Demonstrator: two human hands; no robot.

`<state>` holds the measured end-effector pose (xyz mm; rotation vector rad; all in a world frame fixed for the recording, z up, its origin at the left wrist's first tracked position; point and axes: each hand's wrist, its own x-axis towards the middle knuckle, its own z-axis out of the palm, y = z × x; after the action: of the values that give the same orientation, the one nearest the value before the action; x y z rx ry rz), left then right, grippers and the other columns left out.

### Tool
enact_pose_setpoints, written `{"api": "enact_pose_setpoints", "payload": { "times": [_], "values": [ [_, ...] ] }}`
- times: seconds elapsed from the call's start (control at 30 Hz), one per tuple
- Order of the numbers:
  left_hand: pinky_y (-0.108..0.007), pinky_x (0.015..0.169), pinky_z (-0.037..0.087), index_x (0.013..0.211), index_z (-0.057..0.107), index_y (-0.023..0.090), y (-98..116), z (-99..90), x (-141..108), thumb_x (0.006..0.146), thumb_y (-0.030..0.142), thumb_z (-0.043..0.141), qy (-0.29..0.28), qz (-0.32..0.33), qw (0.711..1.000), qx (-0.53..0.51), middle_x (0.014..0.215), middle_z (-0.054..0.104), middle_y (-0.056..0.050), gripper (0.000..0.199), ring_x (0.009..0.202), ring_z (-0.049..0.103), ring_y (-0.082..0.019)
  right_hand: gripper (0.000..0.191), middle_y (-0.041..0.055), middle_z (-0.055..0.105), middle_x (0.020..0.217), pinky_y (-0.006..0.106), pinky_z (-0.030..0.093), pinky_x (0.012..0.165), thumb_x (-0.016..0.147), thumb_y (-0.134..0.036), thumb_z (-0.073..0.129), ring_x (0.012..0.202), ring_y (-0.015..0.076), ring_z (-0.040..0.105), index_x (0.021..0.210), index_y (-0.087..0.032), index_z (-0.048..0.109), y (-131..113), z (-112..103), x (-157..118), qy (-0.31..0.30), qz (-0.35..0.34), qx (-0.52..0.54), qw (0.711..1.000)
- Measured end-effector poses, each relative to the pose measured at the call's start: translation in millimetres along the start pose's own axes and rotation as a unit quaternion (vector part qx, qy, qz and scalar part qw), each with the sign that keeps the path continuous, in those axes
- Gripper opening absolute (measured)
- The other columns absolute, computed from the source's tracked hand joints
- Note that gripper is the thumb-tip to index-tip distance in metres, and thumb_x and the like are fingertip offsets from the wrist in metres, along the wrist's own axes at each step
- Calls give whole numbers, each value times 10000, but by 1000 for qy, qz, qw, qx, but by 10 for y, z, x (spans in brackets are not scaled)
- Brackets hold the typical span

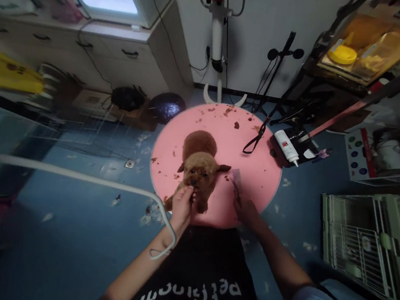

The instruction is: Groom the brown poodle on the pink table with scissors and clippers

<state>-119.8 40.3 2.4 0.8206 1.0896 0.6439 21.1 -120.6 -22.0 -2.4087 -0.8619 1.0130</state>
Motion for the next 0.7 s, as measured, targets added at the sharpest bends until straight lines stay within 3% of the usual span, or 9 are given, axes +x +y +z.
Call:
{"api": "enact_pose_setpoints", "payload": {
  "times": [0.1, 0.17, 0.23, 0.3, 0.47, 0.7],
  "values": [
    [-181, 511, 327, 615, 549, 153, -7, -65, 23, 633, 379, 714, 7, 6, 1000, 9, 538, 518, 42, 281, 497, 424, -57, 309, 66, 686, 854, 268, 477, 682, 946, -323, 391, 733, 155, 640, 1141, -152, 560, -133, -40, -86, -149, -65, 150, 975],
    [-185, 523, 331, 628, 558, 151, 2, -94, 30, 652, 381, 707, 7, 9, 1000, 15, 549, 520, 41, 275, 508, 427, -59, 380, 67, 681, 943, 273, 499, 711, 882, -349, 530, 790, 147, 645, 1209, -160, 501, -156, -72, -164, -259, -113, 242, 928],
    [-189, 523, 327, 629, 556, 153, 18, -113, 31, 665, 379, 701, 9, 14, 1000, 21, 555, 517, 42, 271, 517, 424, -63, 506, 74, 666, 1031, 281, 507, 756, 800, -307, 638, 864, 150, 646, 1254, -170, 463, -147, -106, -234, -327, -151, 293, 885],
    [-191, 523, 322, 618, 547, 156, 31, -126, 32, 665, 378, 701, 13, 17, 999, 27, 559, 515, 40, 274, 525, 423, -66, 475, 71, 667, 1018, 278, 506, 753, 777, -245, 643, 859, 152, 647, 1222, -164, 500, -134, -141, -276, -341, -171, 291, 877],
    [-197, 526, 320, 596, 535, 157, 35, -140, 37, 645, 393, 714, 22, 13, 999, 26, 544, 513, 36, 301, 520, 418, -70, 430, 50, 683, 926, 259, 496, 713, 734, -160, 648, 797, 154, 639, 1159, -150, 584, -158, -214, -236, -312, -180, 215, 908],
    [-201, 541, 330, 599, 559, 154, 53, -139, 21, 649, 405, 728, 15, 17, 999, 22, 546, 521, 34, 306, 534, 425, -75, 357, 25, 658, 829, 252, 487, 679, 720, -241, 702, 739, 143, 608, 1056, -145, 632, -237, -218, -78, -296, -198, 191, 915]
  ]
}}
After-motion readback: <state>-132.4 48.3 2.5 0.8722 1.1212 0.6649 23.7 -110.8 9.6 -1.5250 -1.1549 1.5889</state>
